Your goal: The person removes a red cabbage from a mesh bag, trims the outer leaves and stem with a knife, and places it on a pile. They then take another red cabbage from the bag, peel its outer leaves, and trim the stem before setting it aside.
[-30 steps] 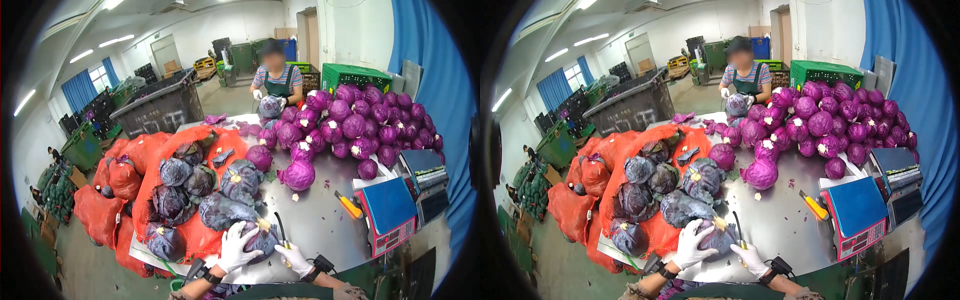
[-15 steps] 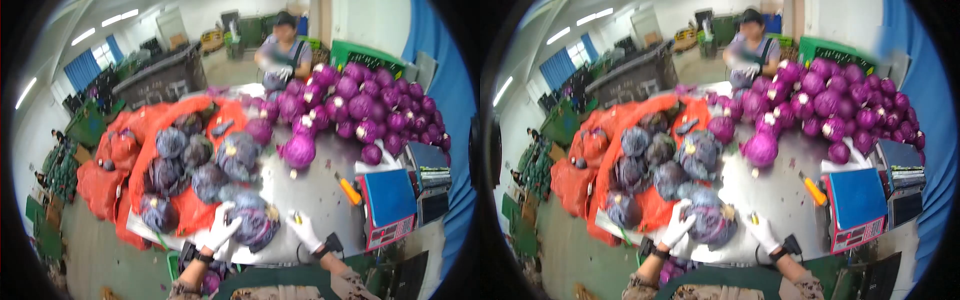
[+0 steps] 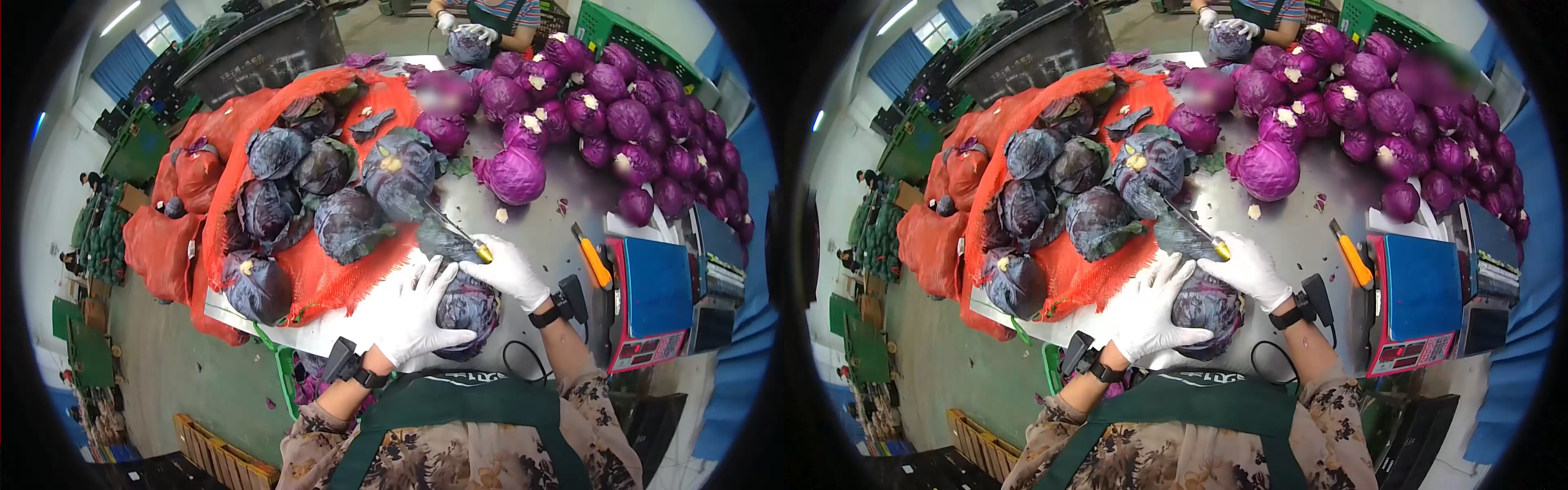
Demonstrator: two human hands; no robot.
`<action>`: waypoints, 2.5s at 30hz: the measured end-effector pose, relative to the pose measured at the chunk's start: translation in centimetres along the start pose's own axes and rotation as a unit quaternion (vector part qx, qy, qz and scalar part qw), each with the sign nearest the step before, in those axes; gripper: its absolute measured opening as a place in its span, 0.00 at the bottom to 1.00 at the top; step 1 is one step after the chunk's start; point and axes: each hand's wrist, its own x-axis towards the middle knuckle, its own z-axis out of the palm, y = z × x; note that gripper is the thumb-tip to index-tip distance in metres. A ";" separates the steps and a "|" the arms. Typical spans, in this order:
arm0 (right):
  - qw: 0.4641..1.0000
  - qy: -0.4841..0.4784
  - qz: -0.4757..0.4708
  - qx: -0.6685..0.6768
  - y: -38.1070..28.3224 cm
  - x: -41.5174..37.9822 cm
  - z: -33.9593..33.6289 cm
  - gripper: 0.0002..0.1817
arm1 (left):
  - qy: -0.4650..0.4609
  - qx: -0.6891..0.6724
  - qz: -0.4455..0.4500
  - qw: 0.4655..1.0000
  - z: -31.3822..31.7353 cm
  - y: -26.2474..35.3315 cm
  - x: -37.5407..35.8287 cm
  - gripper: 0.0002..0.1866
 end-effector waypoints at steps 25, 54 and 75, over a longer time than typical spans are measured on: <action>0.963 0.229 0.034 0.136 2.4 -6.7 -0.1 0.16 | 0.074 -0.003 -0.074 0.994 1.0 0.3 -1.9 0.53; 0.996 -0.047 0.062 -0.054 1.8 -10.8 0.6 0.14 | 0.084 -0.116 -0.041 0.989 2.3 0.1 2.0 0.43; 0.936 -0.283 0.187 -0.093 1.7 -7.2 -3.1 0.19 | 0.069 -0.078 0.017 0.994 2.2 0.7 4.3 0.35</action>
